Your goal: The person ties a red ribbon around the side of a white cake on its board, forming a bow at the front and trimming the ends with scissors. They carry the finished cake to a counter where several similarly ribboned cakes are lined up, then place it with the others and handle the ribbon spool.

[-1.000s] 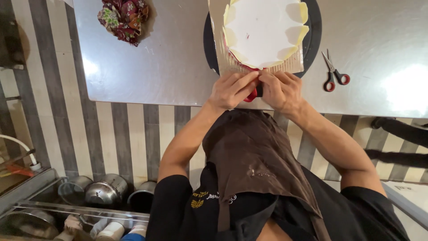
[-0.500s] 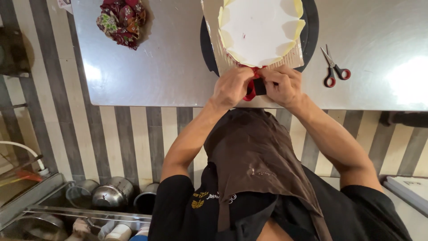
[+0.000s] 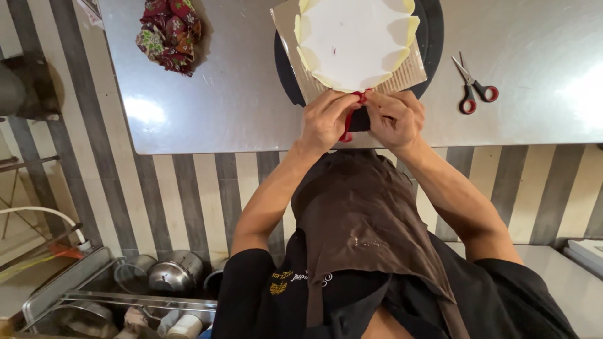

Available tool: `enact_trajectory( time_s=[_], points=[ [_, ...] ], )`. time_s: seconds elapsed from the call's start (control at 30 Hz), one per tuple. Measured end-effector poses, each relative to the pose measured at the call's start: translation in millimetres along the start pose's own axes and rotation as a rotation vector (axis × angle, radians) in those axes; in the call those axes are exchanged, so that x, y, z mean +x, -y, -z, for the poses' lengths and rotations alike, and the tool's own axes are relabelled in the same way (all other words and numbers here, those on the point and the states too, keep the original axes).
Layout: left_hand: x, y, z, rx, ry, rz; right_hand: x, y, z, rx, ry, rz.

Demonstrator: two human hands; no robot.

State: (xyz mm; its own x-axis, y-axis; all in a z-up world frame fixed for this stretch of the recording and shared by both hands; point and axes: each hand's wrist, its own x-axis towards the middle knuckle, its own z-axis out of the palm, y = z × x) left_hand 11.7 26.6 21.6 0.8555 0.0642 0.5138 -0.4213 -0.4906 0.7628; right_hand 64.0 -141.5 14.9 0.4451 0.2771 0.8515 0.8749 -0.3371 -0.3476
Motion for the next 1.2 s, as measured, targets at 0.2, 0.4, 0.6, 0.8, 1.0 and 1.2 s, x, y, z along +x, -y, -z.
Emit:
enact_trajectory(
  time_s=[0.2,0.4,0.6,0.8,1.0,1.2],
  points=[
    [9.1,-8.8,7.0,0.018,0.046,-0.013,-4.9,7.7,0.2,0.018,0.023,-0.122],
    [5.3,-5.2,7.5,0.056,0.062,-0.028,-25.9,10.0,-4.9,0.046,0.025,-0.179],
    [0.9,2.5,4.3,0.019,0.015,-0.116,-26.4,11.9,-7.1,0.164,0.053,-0.262],
    [7.3,-7.7,13.9,0.286,-0.097,-0.342,-16.7,11.0,-3.6,-0.020,0.113,-0.197],
    [11.5,-21.7,16.1,0.211,-0.174,-0.334,-14.1,14.4,-1.3,-0.063,0.097,-0.273],
    [-49.0,-24.9,-8.1,-0.095,-0.438,0.247,-39.3,-1.4,72.2,-0.205,0.105,-0.631]
  ],
)
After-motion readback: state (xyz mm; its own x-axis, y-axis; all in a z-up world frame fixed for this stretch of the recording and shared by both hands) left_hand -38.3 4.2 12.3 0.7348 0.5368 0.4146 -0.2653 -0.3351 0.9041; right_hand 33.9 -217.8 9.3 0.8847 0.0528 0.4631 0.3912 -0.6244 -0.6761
